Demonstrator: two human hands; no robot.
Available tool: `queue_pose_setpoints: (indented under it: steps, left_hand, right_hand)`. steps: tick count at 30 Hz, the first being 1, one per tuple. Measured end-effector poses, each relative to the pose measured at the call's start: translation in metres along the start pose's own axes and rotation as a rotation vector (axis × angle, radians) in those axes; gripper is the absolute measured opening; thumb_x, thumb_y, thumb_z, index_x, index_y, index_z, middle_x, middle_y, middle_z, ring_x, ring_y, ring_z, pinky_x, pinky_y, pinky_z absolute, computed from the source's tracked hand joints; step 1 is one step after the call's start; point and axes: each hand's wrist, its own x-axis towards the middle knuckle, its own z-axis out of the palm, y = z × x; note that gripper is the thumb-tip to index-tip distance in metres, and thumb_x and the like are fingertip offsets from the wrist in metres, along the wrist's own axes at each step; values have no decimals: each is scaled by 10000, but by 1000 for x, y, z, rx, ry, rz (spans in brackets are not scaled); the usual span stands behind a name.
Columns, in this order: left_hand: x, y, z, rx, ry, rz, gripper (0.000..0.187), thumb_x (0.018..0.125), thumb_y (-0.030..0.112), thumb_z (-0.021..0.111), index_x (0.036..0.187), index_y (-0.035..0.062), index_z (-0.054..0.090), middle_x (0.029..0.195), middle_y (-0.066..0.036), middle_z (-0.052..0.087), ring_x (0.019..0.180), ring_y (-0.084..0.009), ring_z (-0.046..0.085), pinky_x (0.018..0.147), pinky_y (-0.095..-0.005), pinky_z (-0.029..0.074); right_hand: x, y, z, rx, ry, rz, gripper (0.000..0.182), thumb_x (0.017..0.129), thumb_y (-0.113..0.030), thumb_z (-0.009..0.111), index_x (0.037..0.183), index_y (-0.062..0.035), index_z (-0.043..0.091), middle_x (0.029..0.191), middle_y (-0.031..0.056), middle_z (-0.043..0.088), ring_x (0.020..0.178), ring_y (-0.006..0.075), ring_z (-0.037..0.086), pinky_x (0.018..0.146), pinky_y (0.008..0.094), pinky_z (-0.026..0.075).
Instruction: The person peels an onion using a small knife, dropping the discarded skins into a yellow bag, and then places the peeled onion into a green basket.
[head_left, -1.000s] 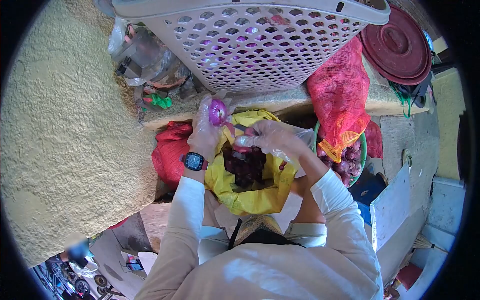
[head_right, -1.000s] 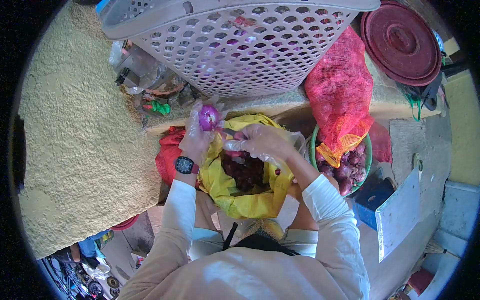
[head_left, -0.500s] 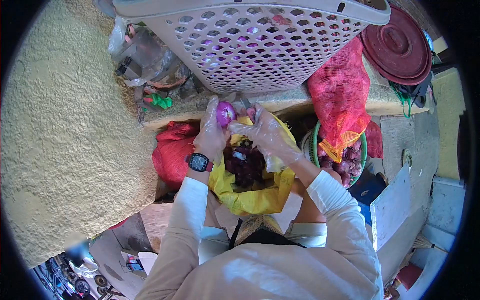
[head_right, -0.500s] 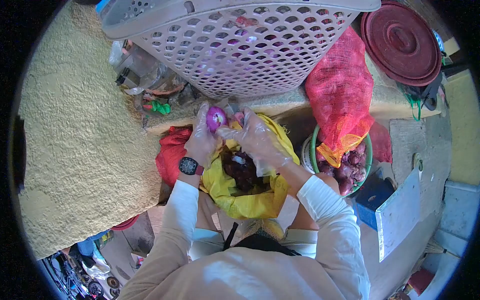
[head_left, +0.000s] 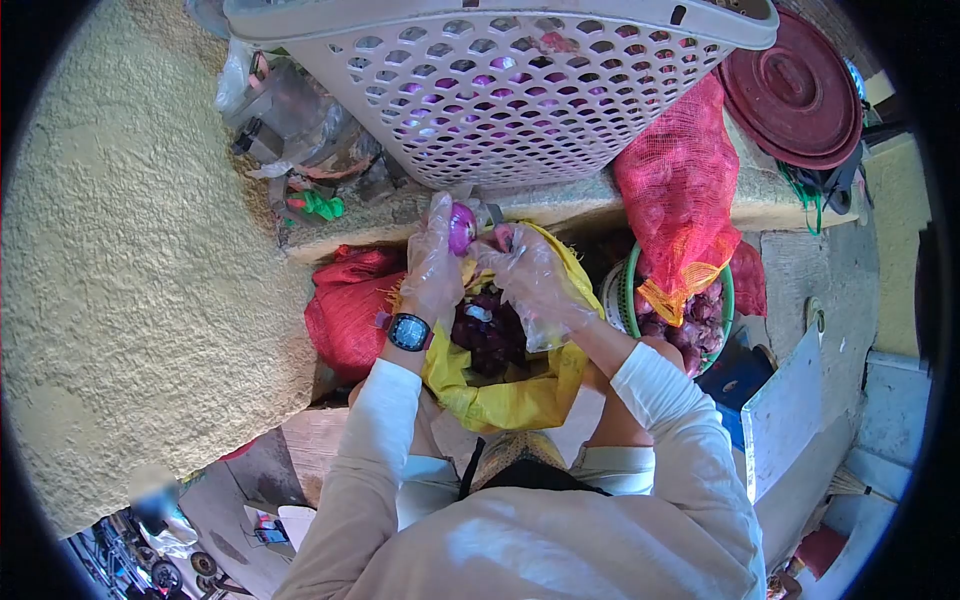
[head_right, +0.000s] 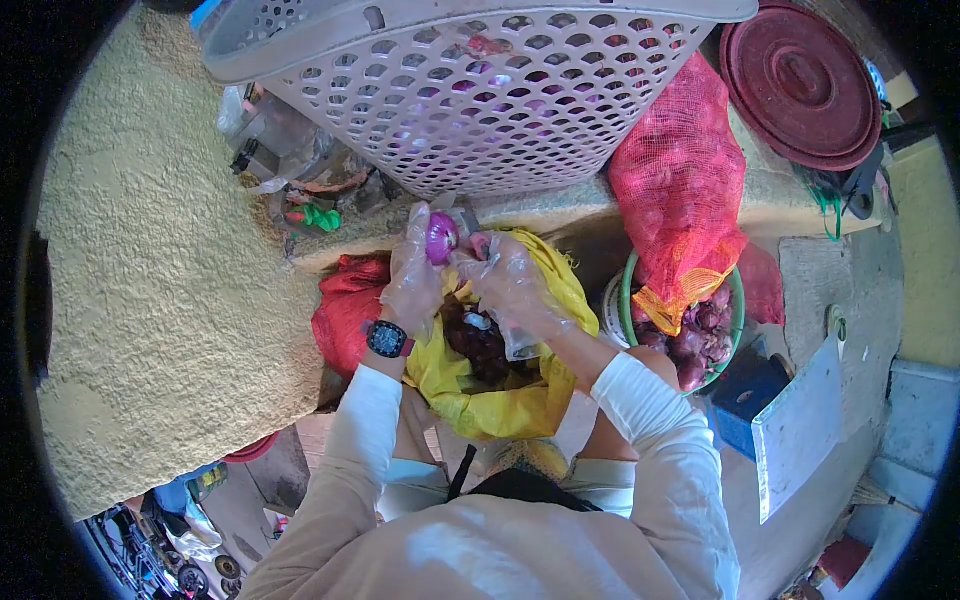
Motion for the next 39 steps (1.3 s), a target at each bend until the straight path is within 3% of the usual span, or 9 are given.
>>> queue_pose_setpoints:
  steps: [8,14,16,20,22,26,32,34,39]
  left_hand:
    - [-4,-1,9,13,43,87,407,989,419,716,1227,95,651,1051,-34,652,878,-137,615,781,-297,531]
    - [31,-19,-40,158,9,233,432,982,383,733,1267,88,598,1042,-70,673,887,-209,678,788,-382,620]
    - [12,0,-17,-104,128,6,478,983,385,728,1318,80,575,1095,-96,687,932,-247,695,799,-401,625]
    - [10,5,-17,-105,10,47,512,998,411,697,1366,85,555,1190,-131,696,1012,-285,707,832,-443,628]
    - [15,4,-21,-76,-22,-4,546,1015,446,658,1405,86,532,1271,-153,687,1077,-308,704,888,-477,620]
    - [9,4,-13,-104,42,54,576,1018,489,633,1406,72,545,1285,-151,683,1097,-304,700,940,-482,605]
    - [-2,11,-3,-63,80,-136,597,1006,539,632,1323,34,606,1239,-153,683,1076,-286,703,951,-430,603]
    - [-6,12,-4,-67,-184,-159,608,1003,553,628,1287,16,608,1212,-153,685,1047,-275,704,932,-406,605]
    - [-11,10,-2,65,-137,-114,639,1003,578,613,1257,-8,611,1163,-166,692,1009,-281,707,903,-407,615]
  right_hand:
    - [-9,-31,-11,274,-139,122,316,947,-334,748,1044,-43,676,784,-5,611,636,107,543,609,283,475]
    - [-15,-61,-36,66,-201,215,285,939,-313,765,1034,-62,670,760,-15,605,632,88,540,547,272,446]
    - [-13,-56,-40,-167,-372,186,326,908,-350,800,1005,-66,672,758,1,635,619,89,552,538,271,436]
    - [-17,-38,-41,-75,-518,168,366,876,-413,821,939,-81,681,750,7,655,579,90,545,528,265,421]
    - [-16,-48,-45,-417,-490,113,410,840,-439,845,869,-70,669,708,5,623,567,125,551,542,305,439]
    - [-5,-24,-39,-248,-465,100,465,850,-459,848,872,-39,650,693,-1,546,643,128,512,608,326,439]
    - [-7,-56,-40,-475,-112,-298,547,843,-490,839,901,15,636,718,124,589,663,265,581,669,393,491]
    - [-7,-57,-40,-644,-26,-446,543,838,-488,833,925,18,657,786,208,649,747,374,654,725,437,524]
    - [-5,-59,-39,-720,-92,-408,537,842,-497,820,935,13,677,862,236,694,837,426,682,767,466,538]
